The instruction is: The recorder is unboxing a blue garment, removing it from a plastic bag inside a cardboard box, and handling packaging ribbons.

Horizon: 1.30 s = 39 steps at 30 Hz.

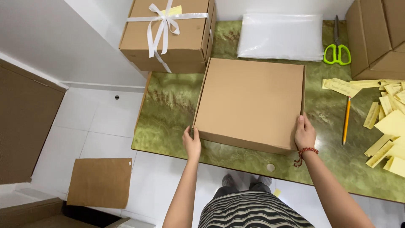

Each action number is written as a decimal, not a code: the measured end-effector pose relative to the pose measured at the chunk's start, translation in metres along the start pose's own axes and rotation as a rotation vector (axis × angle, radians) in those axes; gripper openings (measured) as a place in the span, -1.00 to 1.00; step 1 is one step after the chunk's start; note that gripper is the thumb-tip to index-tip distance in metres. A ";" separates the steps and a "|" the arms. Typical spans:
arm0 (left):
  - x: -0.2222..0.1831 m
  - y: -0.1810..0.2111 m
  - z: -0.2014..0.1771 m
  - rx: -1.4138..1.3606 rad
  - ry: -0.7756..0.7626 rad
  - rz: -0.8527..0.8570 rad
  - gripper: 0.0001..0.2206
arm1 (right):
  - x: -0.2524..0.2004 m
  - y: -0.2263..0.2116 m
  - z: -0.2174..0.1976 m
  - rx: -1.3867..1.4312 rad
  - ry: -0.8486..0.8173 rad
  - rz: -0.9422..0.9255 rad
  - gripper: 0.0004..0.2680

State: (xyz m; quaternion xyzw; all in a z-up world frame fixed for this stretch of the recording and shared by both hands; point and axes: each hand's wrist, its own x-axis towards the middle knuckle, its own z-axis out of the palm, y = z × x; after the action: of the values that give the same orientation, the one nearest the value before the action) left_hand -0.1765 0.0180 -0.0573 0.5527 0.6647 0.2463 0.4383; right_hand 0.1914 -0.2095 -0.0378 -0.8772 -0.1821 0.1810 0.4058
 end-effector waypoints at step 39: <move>-0.141 -0.102 -0.069 -1.154 0.006 -0.539 -0.58 | -0.043 -0.035 0.016 -0.089 -0.597 -0.057 -0.30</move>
State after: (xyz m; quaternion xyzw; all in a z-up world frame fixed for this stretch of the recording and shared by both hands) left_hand -0.2874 -0.1326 -0.0622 0.0406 0.5420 0.4474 0.7103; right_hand 0.1404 -0.1980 -0.0135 -0.7967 -0.3256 0.4112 0.3003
